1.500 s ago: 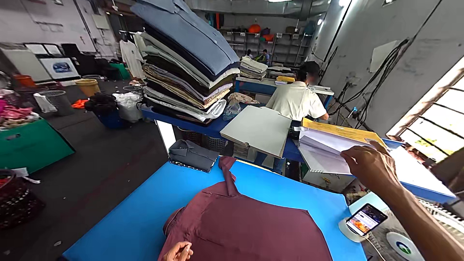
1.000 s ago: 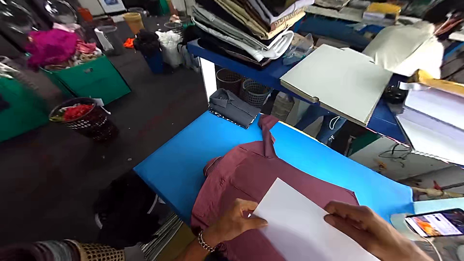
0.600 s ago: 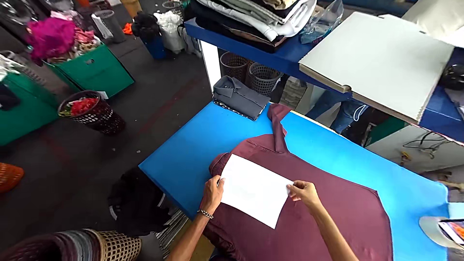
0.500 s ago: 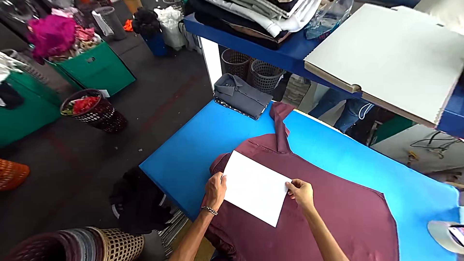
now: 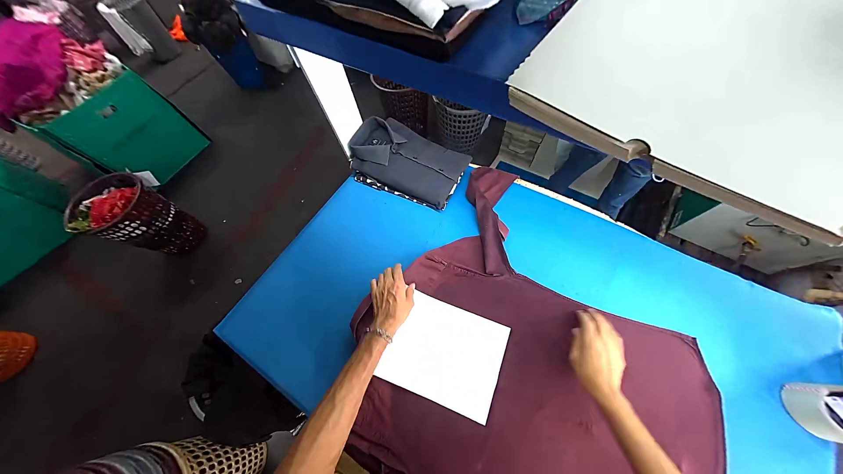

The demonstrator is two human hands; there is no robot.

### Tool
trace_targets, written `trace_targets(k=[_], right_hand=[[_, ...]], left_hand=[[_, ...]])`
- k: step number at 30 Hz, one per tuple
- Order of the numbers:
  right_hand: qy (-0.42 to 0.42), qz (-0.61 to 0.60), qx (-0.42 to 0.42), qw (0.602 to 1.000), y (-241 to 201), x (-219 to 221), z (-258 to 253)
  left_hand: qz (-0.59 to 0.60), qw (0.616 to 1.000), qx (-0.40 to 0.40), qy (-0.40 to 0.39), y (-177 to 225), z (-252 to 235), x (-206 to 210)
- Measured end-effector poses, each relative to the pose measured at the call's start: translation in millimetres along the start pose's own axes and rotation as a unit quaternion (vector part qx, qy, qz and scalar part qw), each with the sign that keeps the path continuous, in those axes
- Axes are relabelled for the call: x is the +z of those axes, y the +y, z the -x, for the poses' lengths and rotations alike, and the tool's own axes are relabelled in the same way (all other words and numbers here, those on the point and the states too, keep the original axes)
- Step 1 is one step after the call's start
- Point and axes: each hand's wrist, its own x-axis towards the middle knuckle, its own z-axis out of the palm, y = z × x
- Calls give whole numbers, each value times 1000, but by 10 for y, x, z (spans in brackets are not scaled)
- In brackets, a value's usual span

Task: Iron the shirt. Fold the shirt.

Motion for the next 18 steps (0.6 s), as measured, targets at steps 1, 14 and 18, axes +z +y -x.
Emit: trace_targets(k=[1, 14, 18], right_hand=[[-2, 14, 39, 999, 303, -102, -98], [92, -11, 2, 996, 1032, -1402, 588], [77, -72, 40, 994, 672, -1391, 1522]], left_hand=[[50, 997, -38, -41, 34, -257, -36], [448, 866, 127, -184, 415, -913, -751], [429, 870, 167, -175, 187, -93, -1247]])
